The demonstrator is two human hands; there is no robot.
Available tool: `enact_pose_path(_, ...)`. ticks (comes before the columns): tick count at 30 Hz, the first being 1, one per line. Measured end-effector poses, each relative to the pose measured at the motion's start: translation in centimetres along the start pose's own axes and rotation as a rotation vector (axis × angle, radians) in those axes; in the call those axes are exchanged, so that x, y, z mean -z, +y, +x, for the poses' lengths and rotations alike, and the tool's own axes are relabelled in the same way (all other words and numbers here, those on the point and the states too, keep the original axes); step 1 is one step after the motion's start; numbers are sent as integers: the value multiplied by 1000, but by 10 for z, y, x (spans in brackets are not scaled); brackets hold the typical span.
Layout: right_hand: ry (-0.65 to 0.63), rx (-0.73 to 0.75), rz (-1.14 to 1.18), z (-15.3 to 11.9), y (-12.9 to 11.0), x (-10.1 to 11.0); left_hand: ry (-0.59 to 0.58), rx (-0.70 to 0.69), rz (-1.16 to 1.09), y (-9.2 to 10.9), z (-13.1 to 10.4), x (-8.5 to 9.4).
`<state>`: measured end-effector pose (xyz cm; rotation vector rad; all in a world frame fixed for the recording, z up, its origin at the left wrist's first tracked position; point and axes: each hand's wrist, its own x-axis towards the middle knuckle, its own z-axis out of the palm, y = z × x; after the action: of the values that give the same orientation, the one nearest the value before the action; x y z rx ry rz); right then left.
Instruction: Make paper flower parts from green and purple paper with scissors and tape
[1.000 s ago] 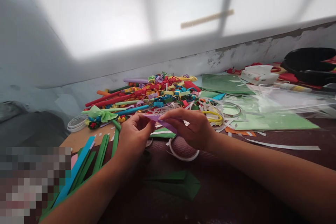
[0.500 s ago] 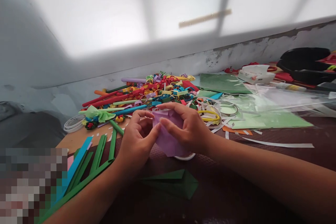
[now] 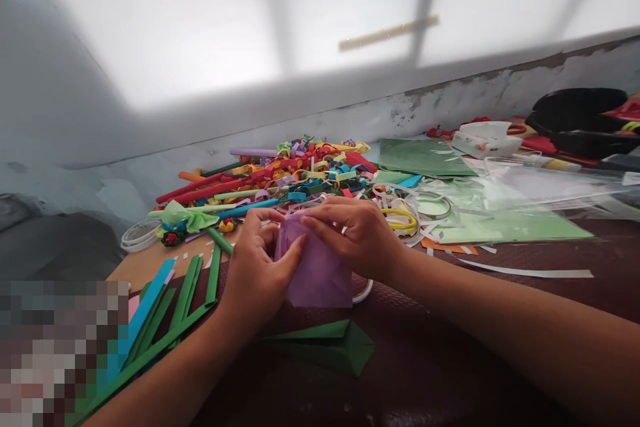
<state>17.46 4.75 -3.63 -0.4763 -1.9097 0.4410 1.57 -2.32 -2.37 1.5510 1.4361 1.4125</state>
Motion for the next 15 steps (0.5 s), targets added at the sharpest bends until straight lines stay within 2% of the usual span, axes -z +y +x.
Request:
enact_pose_path(8, 156, -307, 190, 5, 2, -1, 71, -35, 190, 3, 0, 3)
enact_pose_path(11, 160, -313, 160, 7, 4, 3, 52, -30, 169, 4, 1, 4)
enact_pose_path(15, 126, -248, 57, 10, 10, 13, 25, -19, 85, 4, 9, 9)
